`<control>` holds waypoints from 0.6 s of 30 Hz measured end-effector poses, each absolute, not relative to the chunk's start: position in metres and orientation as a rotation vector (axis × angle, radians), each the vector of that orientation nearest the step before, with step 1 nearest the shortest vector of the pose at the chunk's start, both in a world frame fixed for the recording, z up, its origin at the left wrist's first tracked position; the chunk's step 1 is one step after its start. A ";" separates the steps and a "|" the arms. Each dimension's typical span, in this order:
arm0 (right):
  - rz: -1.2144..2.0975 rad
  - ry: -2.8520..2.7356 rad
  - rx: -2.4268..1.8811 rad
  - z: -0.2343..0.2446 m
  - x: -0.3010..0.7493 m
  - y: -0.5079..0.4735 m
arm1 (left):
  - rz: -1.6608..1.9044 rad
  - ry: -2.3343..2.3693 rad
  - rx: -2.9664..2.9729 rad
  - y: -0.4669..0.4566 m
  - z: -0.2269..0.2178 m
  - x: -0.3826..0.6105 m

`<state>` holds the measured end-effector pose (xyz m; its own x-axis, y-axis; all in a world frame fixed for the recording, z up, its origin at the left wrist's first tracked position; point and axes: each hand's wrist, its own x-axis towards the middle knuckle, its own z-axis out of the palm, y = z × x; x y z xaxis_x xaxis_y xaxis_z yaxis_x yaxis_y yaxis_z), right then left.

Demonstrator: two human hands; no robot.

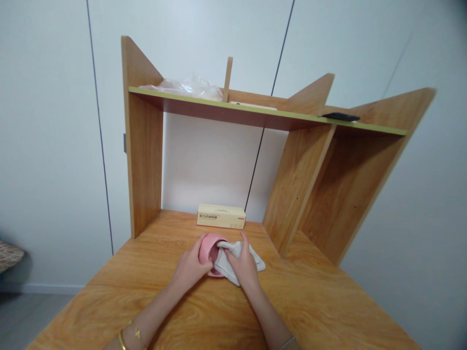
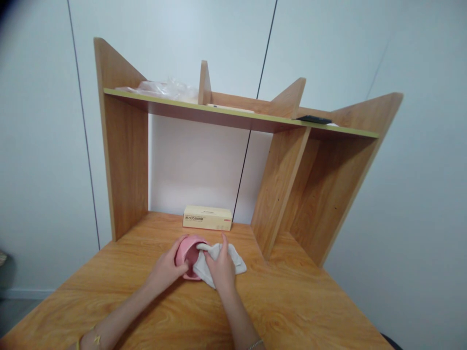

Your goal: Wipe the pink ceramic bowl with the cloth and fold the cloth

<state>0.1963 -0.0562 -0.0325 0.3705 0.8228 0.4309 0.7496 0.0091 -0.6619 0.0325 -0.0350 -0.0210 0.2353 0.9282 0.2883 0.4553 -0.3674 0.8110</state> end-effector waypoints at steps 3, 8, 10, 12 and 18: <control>0.195 -1.263 -1.573 -0.037 0.197 -0.052 | 1.288 1.199 1.512 -0.015 -0.034 0.031; 0.309 -1.204 -1.508 -0.036 0.198 -0.050 | 1.335 1.230 1.250 0.002 -0.047 0.022; 0.400 -1.270 -1.524 -0.034 0.194 -0.053 | 1.336 1.209 1.170 0.003 -0.048 0.020; 0.507 -1.356 -1.552 -0.032 0.186 -0.057 | 1.350 1.186 1.108 0.003 -0.048 0.018; 0.642 -1.563 -1.466 -0.020 0.157 -0.067 | 1.399 1.152 1.049 0.003 -0.049 0.020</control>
